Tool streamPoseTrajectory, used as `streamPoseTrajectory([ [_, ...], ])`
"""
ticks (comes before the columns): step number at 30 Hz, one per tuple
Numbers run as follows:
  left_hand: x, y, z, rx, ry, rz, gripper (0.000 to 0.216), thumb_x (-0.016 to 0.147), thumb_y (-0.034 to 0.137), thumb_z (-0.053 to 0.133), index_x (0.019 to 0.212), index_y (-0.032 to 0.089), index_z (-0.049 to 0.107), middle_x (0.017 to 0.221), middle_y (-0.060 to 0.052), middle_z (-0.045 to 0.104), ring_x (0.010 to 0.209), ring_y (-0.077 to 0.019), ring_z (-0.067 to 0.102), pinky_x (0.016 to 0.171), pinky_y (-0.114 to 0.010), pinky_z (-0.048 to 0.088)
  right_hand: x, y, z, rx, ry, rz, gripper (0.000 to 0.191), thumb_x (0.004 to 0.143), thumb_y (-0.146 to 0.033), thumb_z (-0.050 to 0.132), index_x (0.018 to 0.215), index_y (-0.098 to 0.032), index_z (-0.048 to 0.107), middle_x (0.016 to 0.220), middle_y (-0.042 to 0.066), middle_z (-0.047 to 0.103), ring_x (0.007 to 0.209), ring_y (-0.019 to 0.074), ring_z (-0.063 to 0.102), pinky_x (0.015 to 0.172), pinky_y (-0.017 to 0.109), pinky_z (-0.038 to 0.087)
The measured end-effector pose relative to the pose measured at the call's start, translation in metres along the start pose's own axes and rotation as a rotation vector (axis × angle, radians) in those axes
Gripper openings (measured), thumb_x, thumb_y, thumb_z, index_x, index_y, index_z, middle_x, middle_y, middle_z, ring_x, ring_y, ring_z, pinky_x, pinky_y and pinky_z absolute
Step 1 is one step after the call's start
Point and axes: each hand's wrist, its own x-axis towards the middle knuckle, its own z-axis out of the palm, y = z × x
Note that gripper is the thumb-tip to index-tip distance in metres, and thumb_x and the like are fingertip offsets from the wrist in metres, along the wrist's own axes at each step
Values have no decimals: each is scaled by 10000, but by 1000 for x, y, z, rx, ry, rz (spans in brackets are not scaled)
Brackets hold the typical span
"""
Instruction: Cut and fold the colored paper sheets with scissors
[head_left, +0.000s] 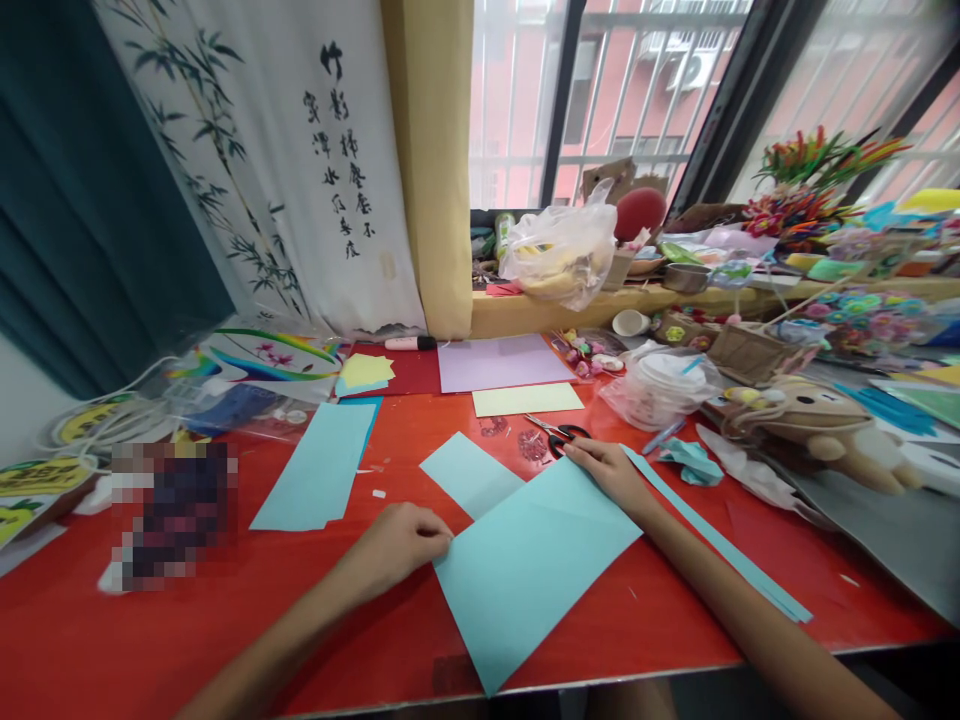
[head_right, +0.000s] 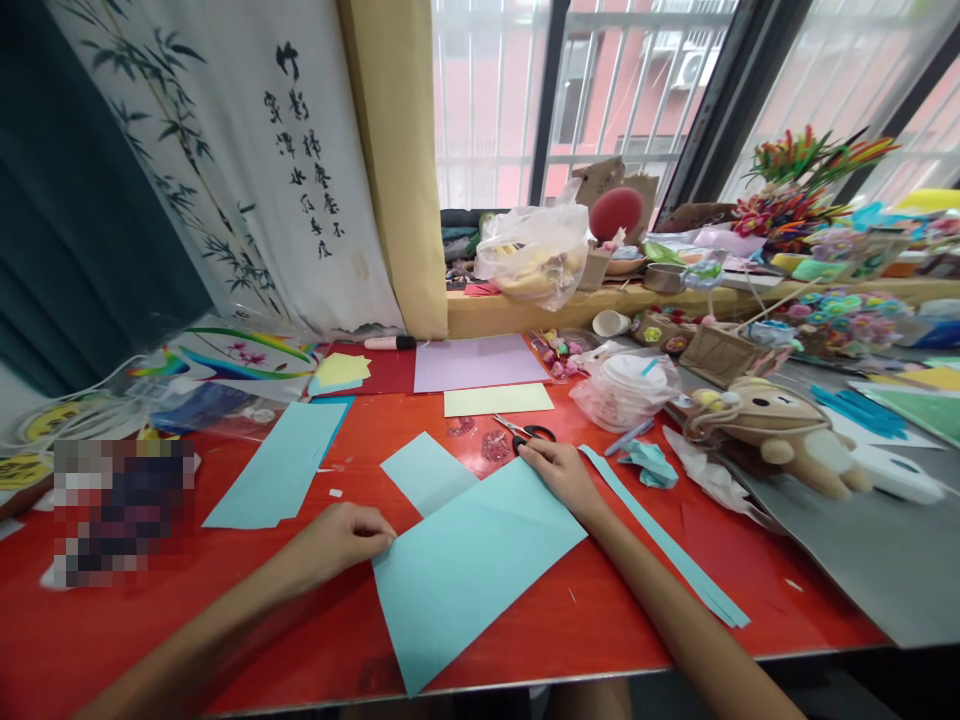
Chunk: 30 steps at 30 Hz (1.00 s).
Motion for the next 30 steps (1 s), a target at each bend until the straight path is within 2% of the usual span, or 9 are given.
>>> streamPoseTrajectory([
  [3, -12, -10, -4, 72, 53, 48, 232, 692, 239, 406, 683, 150, 620, 738, -13, 620, 721, -158, 538, 648, -240, 357, 1, 2, -1, 12, 7, 10, 393, 825, -492, 437, 602, -171, 395, 599, -23, 323, 555, 94, 324, 487, 230, 256],
  [7, -26, -27, -18, 122, 96, -16, 207, 727, 248, 405, 687, 161, 588, 764, -16, 636, 740, -165, 561, 686, -252, 378, 2, 6, -1, 40, 46, 40, 377, 839, -494, 408, 638, -176, 401, 611, -23, 327, 559, 96, 328, 487, 227, 263],
  [11, -24, -16, -31, 75, 260, 15, 258, 792, 312, 383, 783, 178, 603, 876, -29, 647, 856, -190, 561, 777, -284, 388, 1, 0, 3, 54, -7, 29, 381, 824, -506, 433, 627, -182, 396, 608, -27, 345, 557, 99, 345, 491, 227, 270],
  [14, 5, 16, -21, 117, 293, 170, 308, 815, 298, 365, 946, 181, 618, 999, -46, 622, 921, -190, 547, 813, -293, 393, -1, -6, 7, 57, -45, 21, 391, 826, -513, 425, 615, -187, 384, 593, -31, 349, 543, 100, 349, 486, 227, 269],
  [16, 37, 42, -5, 187, 214, 300, 311, 810, 262, 377, 998, 161, 602, 1029, -63, 612, 909, -186, 554, 786, -288, 410, -2, -7, 9, 58, -58, 26, 391, 828, -517, 416, 618, -188, 391, 589, -32, 359, 542, 102, 358, 485, 226, 277],
  [19, 91, 75, 23, 208, 123, 381, 238, 742, 216, 490, 932, 167, 624, 939, -40, 646, 842, -168, 577, 720, -246, 427, 0, -6, 9, 62, -61, 32, 376, 822, -520, 426, 652, -185, 439, 615, -27, 402, 575, 113, 397, 515, 230, 313],
  [21, 120, 88, 38, 209, 130, 386, 182, 746, 207, 479, 826, 149, 632, 851, -50, 659, 783, -171, 586, 679, -248, 425, 2, -3, 8, 69, -29, 42, 369, 826, -527, 409, 703, -184, 470, 657, -15, 438, 619, 129, 425, 554, 241, 342],
  [25, 149, 94, 48, 184, 185, 381, 175, 749, 236, 461, 743, 150, 613, 794, -54, 658, 757, -181, 581, 647, -259, 407, 4, 3, 6, 100, 33, 72, 379, 854, -533, 334, 785, -191, 481, 733, 13, 479, 692, 160, 451, 613, 265, 372],
  [30, 153, 88, 47, 134, 153, 391, 117, 699, 234, 485, 690, 166, 580, 718, -14, 623, 708, -160, 555, 599, -240, 373, 5, 6, 5, 178, -28, 78, 373, 827, -535, 409, 756, -184, 512, 722, 10, 494, 679, 151, 455, 596, 254, 364],
])
